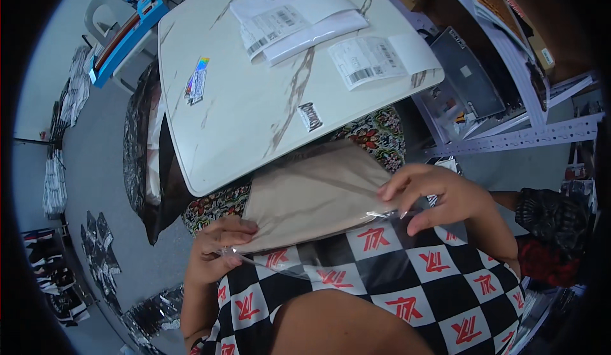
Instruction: The person packs folded t-shirts into clear plastic bags, adds stickers and shipping labels, and seals the packages. They handle multiple shirts one by one, placing them into bags, affixing labels, and stacking the finished packages on the floor.
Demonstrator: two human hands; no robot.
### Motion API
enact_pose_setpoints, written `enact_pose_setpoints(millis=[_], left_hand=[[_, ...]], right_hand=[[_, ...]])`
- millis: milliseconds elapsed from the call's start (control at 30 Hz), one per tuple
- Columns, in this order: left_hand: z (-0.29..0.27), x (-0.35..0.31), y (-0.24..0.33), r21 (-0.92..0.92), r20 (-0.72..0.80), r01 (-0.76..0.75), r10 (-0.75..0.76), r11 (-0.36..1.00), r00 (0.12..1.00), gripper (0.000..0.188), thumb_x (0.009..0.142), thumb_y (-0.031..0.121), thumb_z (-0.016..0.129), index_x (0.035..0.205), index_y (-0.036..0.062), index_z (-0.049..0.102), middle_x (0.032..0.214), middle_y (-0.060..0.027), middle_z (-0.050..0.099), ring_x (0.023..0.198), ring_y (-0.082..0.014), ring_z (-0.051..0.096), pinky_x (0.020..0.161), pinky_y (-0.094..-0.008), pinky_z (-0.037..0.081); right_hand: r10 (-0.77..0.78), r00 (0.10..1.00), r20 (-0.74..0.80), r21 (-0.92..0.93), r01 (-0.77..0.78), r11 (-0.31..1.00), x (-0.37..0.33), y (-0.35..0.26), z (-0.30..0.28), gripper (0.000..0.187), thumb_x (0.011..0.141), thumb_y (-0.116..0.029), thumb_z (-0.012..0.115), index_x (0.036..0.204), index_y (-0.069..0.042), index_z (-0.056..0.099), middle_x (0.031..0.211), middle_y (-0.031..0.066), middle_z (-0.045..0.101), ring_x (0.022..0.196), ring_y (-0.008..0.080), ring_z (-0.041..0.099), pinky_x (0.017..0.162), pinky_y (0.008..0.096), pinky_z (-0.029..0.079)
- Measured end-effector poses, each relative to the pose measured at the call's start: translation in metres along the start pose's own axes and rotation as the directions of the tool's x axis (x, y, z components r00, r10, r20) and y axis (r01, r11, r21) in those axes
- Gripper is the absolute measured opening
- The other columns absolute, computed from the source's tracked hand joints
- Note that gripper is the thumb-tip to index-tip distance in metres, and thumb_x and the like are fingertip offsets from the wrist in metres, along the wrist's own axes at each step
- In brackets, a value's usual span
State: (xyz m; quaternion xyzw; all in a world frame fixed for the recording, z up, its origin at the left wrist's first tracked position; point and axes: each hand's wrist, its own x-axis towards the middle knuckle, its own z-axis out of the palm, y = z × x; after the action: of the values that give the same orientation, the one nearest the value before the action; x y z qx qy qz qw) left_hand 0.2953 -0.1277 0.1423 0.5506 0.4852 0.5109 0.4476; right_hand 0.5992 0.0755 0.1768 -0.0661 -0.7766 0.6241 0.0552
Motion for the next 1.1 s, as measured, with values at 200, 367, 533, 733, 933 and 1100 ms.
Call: enact_pose_setpoints(millis=[200,367,533,733,933,1100], left_hand=[[0.010,0.002,0.010,0.136,-0.067,-0.023,0.033,0.990,0.997,0.030,0.072,0.031,0.059,0.074,0.0012,0.061,0.081,-0.0119,0.055,0.083,-0.0304,0.054,0.072,-0.0403,0.042],[0.010,0.001,0.013,0.148,-0.087,-0.020,0.033,0.989,0.996,0.031,0.072,0.032,0.058,0.067,0.0015,0.060,0.082,-0.0116,0.055,0.083,-0.0303,0.055,0.073,-0.0393,0.041],[0.013,-0.003,0.018,0.156,-0.144,0.020,0.003,0.987,0.990,0.033,0.075,0.032,0.055,0.065,0.0011,0.060,0.079,-0.0105,0.055,0.084,-0.0293,0.054,0.074,-0.0387,0.040],[0.015,-0.007,0.010,0.310,-0.327,0.179,-0.072,0.934,0.942,0.029,0.079,0.025,0.047,0.064,0.0015,0.055,0.069,-0.0078,0.051,0.071,-0.0220,0.048,0.071,-0.0348,0.038],[0.017,-0.023,-0.040,-0.409,-0.268,0.565,-0.686,0.717,0.677,0.027,0.074,-0.002,0.052,0.097,0.0078,0.043,0.066,0.0008,0.050,0.056,-0.0032,0.045,0.051,-0.0143,0.032],[0.016,-0.035,-0.052,-0.370,-0.134,0.586,-0.666,0.721,0.734,0.067,0.072,-0.009,0.049,0.129,0.0101,0.021,0.076,-0.0033,0.055,0.066,-0.0058,0.050,0.067,-0.0169,0.038]], right_hand=[[0.016,0.996,-0.083,0.078,-0.009,0.997,-0.002,-0.002,0.007,0.022,0.065,-0.012,0.068,0.083,-0.005,0.057,0.092,0.0084,0.047,0.098,0.0257,0.048,0.081,0.0323,0.039],[0.007,0.999,-0.041,0.047,-0.005,0.999,-0.004,-0.001,0.002,0.017,0.067,-0.011,0.066,0.079,-0.004,0.056,0.092,0.0081,0.048,0.101,0.0252,0.047,0.081,0.0323,0.039],[0.009,0.972,-0.235,0.068,0.007,0.998,-0.010,0.002,0.000,0.011,0.075,-0.012,0.058,0.073,-0.002,0.053,0.085,0.0084,0.048,0.083,0.0217,0.055,0.074,0.0319,0.043],[0.299,0.771,-0.562,0.313,-0.135,0.940,-0.001,0.017,0.018,0.014,0.083,-0.014,0.047,0.078,-0.001,0.045,0.067,0.0027,0.048,0.060,0.0087,0.051,0.056,0.0227,0.048],[0.674,0.675,-0.300,0.504,-0.488,0.713,0.009,0.056,0.031,0.008,0.082,-0.010,0.047,0.087,-0.006,0.042,0.062,0.0022,0.049,0.050,0.0072,0.048,0.044,0.0196,0.039],[0.650,0.744,-0.153,0.540,-0.488,0.685,0.006,0.075,0.041,0.044,0.078,-0.004,0.045,0.120,-0.013,0.035,0.059,-0.0011,0.045,0.056,0.0044,0.042,0.051,0.0166,0.033]])
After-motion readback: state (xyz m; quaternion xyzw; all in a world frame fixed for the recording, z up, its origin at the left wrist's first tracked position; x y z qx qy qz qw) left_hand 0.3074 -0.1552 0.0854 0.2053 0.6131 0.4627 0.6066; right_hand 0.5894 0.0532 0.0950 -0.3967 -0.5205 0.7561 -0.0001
